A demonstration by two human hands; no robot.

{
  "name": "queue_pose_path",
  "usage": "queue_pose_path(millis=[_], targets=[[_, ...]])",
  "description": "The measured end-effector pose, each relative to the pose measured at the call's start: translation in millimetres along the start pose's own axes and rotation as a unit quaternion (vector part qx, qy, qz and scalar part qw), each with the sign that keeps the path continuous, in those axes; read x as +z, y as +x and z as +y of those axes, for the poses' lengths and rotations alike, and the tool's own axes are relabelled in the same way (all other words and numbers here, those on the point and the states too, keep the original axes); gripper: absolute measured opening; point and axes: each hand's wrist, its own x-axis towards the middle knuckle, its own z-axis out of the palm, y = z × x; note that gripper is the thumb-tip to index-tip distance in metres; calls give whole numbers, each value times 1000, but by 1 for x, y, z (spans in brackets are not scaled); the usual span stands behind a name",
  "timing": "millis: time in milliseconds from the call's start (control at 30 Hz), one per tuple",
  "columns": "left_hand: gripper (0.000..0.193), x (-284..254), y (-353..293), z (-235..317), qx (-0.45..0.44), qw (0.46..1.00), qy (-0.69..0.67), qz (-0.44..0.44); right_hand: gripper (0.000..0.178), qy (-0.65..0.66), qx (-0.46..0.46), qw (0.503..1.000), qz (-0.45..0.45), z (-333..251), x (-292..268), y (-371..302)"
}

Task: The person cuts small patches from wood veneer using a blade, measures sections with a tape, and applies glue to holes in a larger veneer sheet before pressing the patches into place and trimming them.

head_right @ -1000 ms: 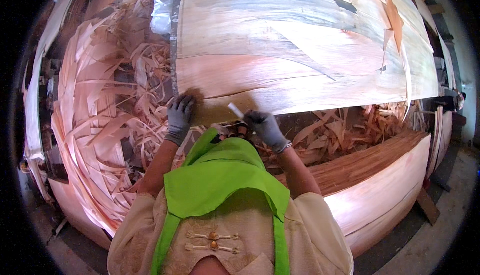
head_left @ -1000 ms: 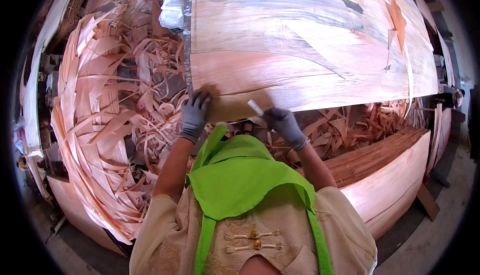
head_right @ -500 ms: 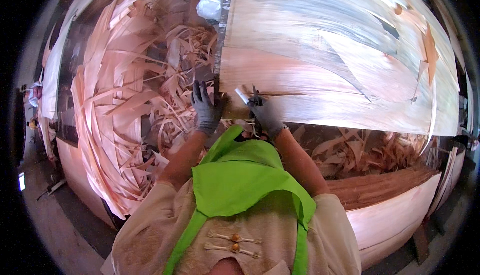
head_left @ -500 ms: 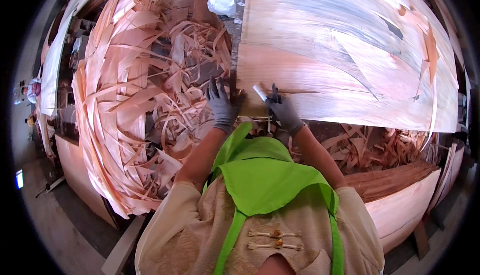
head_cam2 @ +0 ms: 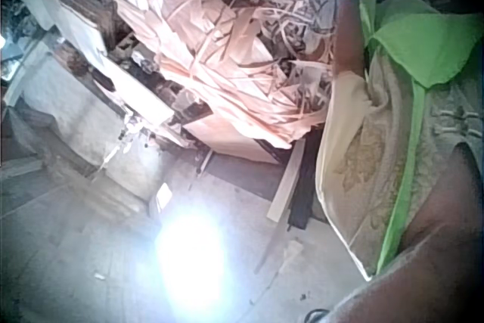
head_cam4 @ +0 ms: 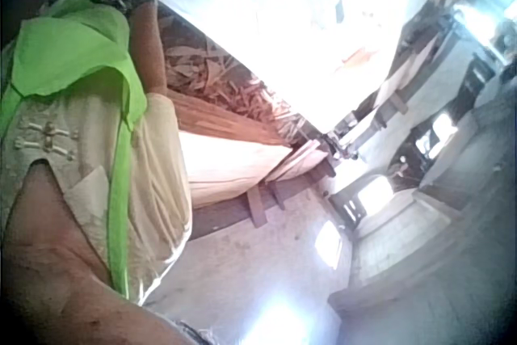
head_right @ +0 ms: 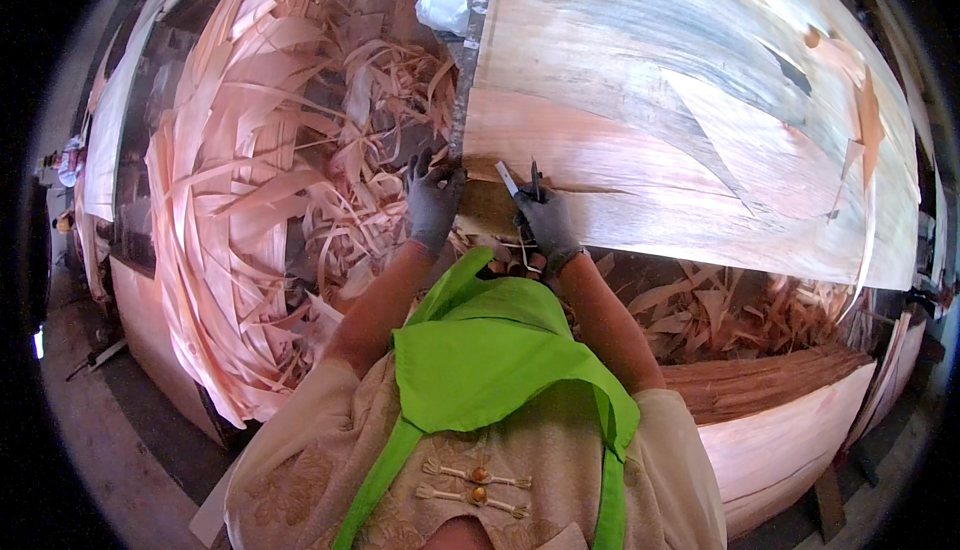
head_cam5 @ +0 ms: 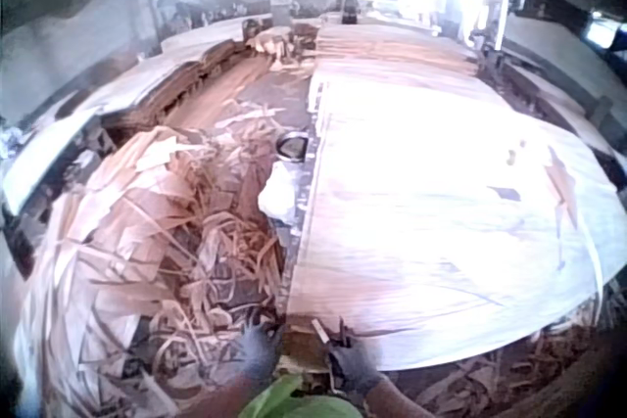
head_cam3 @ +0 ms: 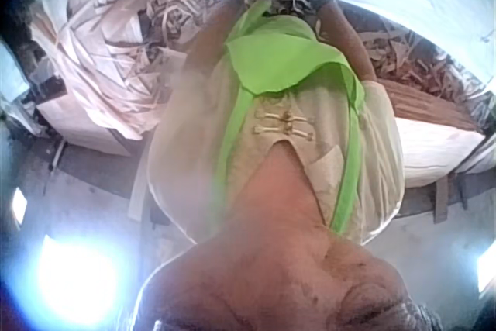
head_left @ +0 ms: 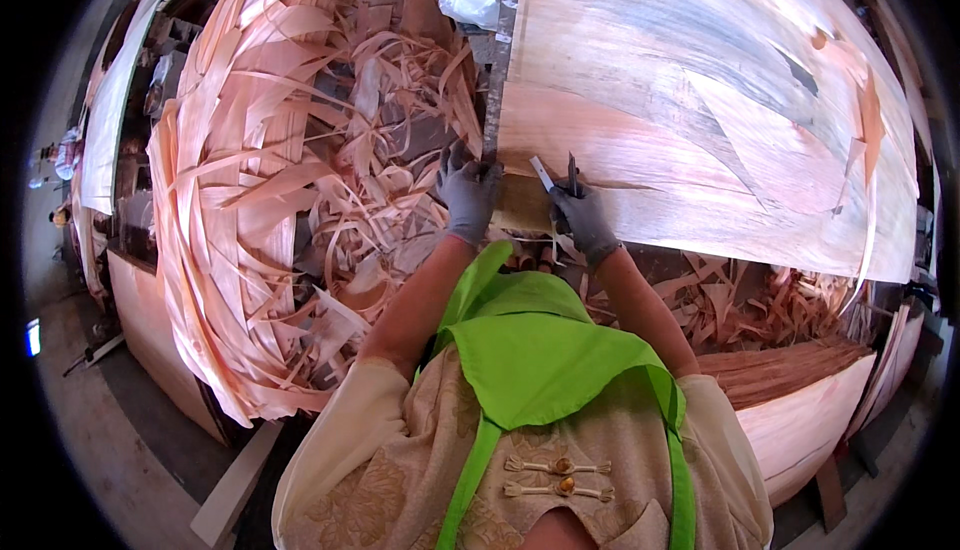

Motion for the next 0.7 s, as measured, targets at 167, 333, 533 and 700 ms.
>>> queue_pose_path(millis=[167, 333, 533, 700], targets=[[21, 14, 2, -8, -14, 1000, 2, 20, 11, 23, 2, 1000, 1, -2, 0, -2], [21, 23, 1, -18, 8, 999, 9, 36, 16, -15, 0, 1000, -5, 1, -4, 2], [37, 9, 3, 1, 44, 997, 57, 40, 18, 3, 2, 999, -33, -6, 15, 4], [58, -3, 7, -16, 194, 978, 62, 52, 25, -64, 49, 996, -44, -37, 22, -7]])
